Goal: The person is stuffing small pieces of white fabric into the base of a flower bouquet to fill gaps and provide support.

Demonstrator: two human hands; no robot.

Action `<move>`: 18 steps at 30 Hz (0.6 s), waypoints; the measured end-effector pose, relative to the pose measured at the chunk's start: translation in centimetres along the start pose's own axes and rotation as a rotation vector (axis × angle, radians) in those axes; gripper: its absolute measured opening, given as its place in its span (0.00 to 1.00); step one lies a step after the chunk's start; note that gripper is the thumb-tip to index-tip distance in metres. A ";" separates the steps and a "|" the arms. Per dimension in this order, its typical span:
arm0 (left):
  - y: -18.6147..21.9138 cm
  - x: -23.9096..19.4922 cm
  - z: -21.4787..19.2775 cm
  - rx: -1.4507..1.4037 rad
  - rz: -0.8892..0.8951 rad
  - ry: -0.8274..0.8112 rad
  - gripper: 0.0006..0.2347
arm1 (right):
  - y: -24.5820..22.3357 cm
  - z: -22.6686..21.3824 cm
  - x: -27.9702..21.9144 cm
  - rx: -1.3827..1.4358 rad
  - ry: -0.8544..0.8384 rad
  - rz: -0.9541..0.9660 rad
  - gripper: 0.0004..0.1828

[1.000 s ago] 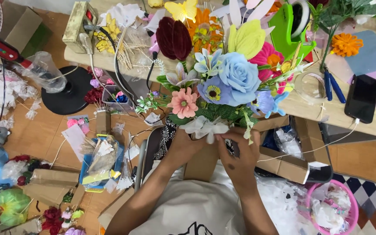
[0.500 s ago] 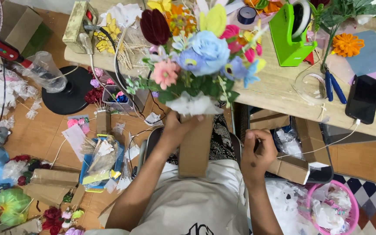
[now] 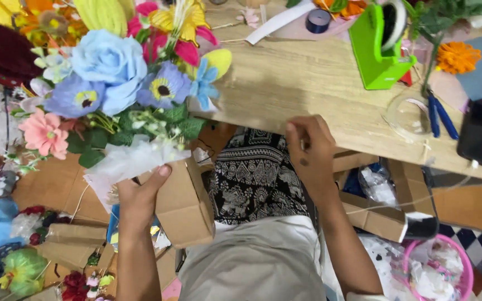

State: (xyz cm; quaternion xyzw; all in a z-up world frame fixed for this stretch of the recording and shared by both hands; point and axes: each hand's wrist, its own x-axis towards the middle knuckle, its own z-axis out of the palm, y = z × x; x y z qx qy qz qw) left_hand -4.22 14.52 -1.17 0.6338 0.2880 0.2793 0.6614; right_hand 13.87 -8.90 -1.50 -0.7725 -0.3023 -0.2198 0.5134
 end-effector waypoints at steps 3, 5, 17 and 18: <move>-1.9 0.6 -1.3 -0.082 -0.048 0.021 0.16 | -0.7 3.3 1.7 0.044 -0.119 -0.093 0.02; -3.0 1.2 -1.9 -0.109 -0.049 -0.016 0.11 | -2.6 5.1 2.7 0.068 -0.229 -0.103 0.11; -12.3 -0.9 -6.9 -0.159 0.071 -0.314 0.16 | -1.6 8.3 3.2 0.674 -0.447 0.206 0.27; -12.3 -0.8 -6.8 -0.162 0.082 -0.316 0.16 | -0.6 8.0 3.7 0.707 -0.437 0.223 0.28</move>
